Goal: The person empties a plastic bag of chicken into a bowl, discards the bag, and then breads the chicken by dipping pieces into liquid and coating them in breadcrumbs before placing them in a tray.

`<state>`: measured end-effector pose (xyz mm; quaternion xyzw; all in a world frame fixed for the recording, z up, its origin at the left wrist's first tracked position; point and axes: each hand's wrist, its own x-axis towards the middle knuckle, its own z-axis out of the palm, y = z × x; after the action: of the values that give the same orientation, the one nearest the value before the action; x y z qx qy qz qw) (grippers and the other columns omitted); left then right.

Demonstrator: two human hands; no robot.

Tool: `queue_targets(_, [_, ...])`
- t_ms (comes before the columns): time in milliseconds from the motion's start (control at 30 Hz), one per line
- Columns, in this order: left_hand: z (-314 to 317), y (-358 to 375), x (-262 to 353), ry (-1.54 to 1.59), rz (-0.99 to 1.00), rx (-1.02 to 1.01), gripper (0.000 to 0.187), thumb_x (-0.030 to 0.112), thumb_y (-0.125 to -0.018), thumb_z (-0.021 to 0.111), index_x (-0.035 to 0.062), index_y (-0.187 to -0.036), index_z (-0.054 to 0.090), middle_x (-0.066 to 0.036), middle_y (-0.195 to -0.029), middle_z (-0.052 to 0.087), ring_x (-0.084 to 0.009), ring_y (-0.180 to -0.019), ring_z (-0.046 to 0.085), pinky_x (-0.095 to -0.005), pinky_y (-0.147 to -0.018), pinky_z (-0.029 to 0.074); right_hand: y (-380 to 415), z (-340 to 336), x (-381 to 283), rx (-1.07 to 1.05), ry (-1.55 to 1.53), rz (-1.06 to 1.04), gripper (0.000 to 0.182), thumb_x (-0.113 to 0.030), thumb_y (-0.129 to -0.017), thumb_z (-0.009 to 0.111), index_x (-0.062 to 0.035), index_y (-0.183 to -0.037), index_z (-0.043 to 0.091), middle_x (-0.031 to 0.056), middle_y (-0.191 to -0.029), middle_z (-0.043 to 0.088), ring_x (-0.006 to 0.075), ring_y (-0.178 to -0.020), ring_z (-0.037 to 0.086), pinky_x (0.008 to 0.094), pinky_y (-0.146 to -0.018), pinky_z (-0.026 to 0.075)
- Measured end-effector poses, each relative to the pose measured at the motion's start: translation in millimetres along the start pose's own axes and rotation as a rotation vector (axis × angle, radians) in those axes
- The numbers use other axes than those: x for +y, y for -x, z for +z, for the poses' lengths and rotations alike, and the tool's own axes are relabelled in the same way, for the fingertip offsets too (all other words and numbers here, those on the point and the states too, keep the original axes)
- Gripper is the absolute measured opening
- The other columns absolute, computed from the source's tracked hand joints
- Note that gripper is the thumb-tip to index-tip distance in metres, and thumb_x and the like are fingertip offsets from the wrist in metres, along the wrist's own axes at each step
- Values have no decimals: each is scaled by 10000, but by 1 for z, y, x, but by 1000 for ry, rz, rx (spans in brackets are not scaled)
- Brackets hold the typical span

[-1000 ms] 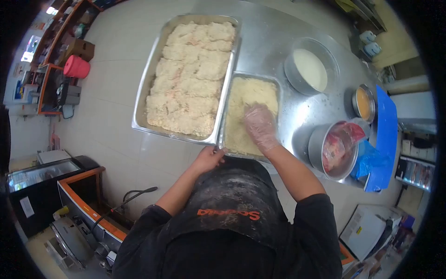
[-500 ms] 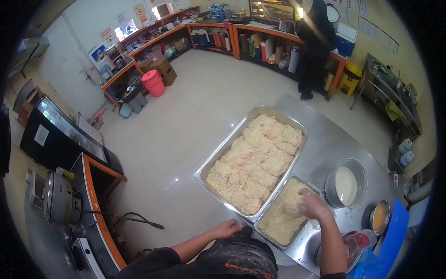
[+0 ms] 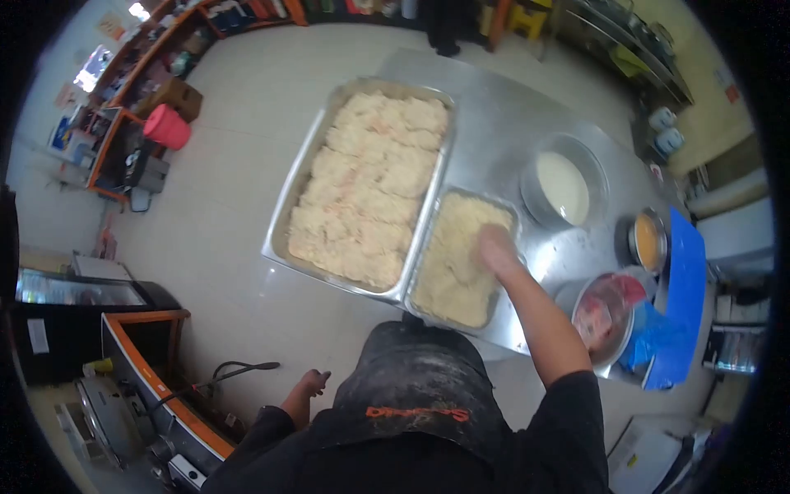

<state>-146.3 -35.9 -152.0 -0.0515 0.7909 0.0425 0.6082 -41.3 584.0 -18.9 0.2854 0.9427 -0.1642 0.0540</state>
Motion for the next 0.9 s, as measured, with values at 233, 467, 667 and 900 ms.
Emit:
queue_targets(233, [9,-11,13,56,8,-45,578,490,-925,556,-82,-942,632,-154,-813,693,-259,-619,675,-405,-529,520,26,-110,-76,-57,-203,149,242,-181,-725,706,4,-881,719,224,-785,682,378,-730,660,429,-728,518])
queue_targets(467, [-5,-4,56,211,142,112,512,436,-902,615,-60,-1028,607,-152,-728,697,-228,-591,664,-360,-513,503,18,-181,-108,-179,-337,191,217,-125,-746,715,-10,-928,738,144,-752,703,205,-670,662,329,-642,504])
queue_targets(667, [4,-22,43,187,121,130,487,417,-890,627,-63,-975,635,-179,-763,712,-244,-648,691,-373,-655,538,-61,-216,-149,113,-492,175,213,-188,-772,708,0,-869,727,134,-759,701,199,-662,644,335,-633,498])
queue_targets(900, [23,2,14,257,41,132,495,416,-906,615,-73,-975,635,-189,-769,709,-257,-697,692,-390,-687,533,-195,-82,-147,100,-318,113,171,-135,-821,644,29,-835,689,154,-805,675,249,-731,636,345,-656,519])
